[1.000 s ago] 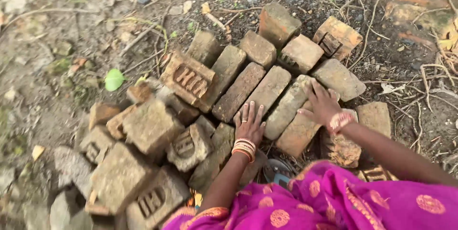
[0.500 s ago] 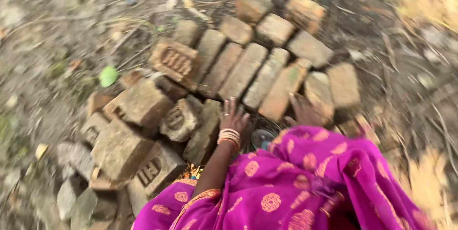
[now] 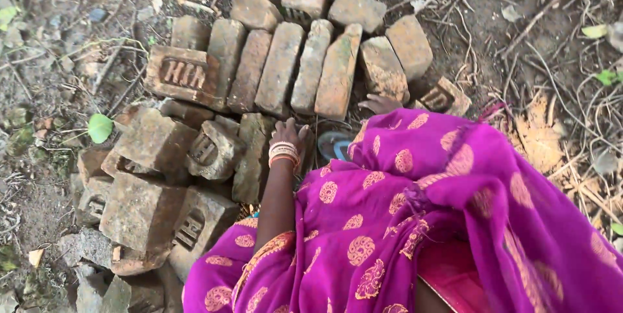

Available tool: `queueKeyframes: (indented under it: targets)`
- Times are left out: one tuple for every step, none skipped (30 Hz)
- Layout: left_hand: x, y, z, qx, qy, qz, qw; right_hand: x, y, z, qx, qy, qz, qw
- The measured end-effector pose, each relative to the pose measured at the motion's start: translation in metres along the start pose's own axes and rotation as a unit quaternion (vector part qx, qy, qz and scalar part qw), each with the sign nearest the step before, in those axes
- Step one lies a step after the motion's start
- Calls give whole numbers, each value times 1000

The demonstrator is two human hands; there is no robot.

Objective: The person kneels on bare ground and arranges scattered bricks by hand, picking up individual bricks and placing them into a loose row or cluster, turning some to orient them. The person continues repositioning bricks from the surrounding pile into the arrangement throughout the clip.

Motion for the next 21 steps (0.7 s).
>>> queueKeyframes:
  targets:
    - [1,-3,4,-17,-7,-6,1000,-2,3,3,-5,-5,-2,1000]
    - [2,-2,3,-18,-7,-7,1000,-10,8,3,-11,-13,-2,1000]
    - [3,-3,4,-25,-2,-4,1000,-17,11,5,-17,-20,-1,1000]
    - [0,-6,5,-32,2,1,999,-29,12,9,-23,-29,0,999]
    - [2,-4,5,-33,2,2,999,-37,11,9,-29,-39,2,999]
    - [1,-5,5,-20,5,14,1000,-48,10,8,-35,-50,4,998]
    - [0,-7,4,-8,8,26,1000,-60,9,6,-40,-61,7,997]
    - [-4,-2,2,-8,5,27,1000,-57,18,-4,-46,-72,7,996]
    - [-8,-4,4,-21,27,66,997,-65,17,-8,-52,-83,6,995]
    - [-9,-3,5,-34,46,103,993,-95,14,-1,-59,-93,3,994]
    - [-20,-2,7,-35,42,101,993,-104,-7,-15,-61,-94,0,994]
    - [-23,-8,17,-49,83,167,981,-109,-28,-18,-36,-42,12,998]
    - [-23,-13,28,-62,124,232,963,-113,-49,-20,-9,10,24,1000]
    - [-22,-20,40,-62,125,221,965,-123,-42,8,-11,18,17,1000]
    - [-20,-28,50,-65,117,213,968,-132,-37,36,8,29,24,999]
    - [-28,-41,65,-68,114,213,968,-147,-39,66,30,39,40,998]
    - [-24,-56,81,-66,120,210,968,-151,-50,72,31,46,42,998]
    - [-27,-55,89,-53,95,102,989,-157,-61,83,44,78,41,995]
    - [-26,-53,96,-40,67,-7,997,-162,-72,93,56,110,40,992]
    - [-27,-47,97,-41,72,-8,997,-164,-74,98,55,115,42,991]
    - [-28,-43,98,-98,71,-1,993,-165,-76,106,38,136,48,989]
Point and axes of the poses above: each hand's wrist, its own x-axis away from the middle knuckle, its own y-axis out of the palm, z = x × y, the point moved 9 cm from there along -x, towards the middle knuckle, and after that the axes turned 10 degrees about -x, right-handed, at the moved point
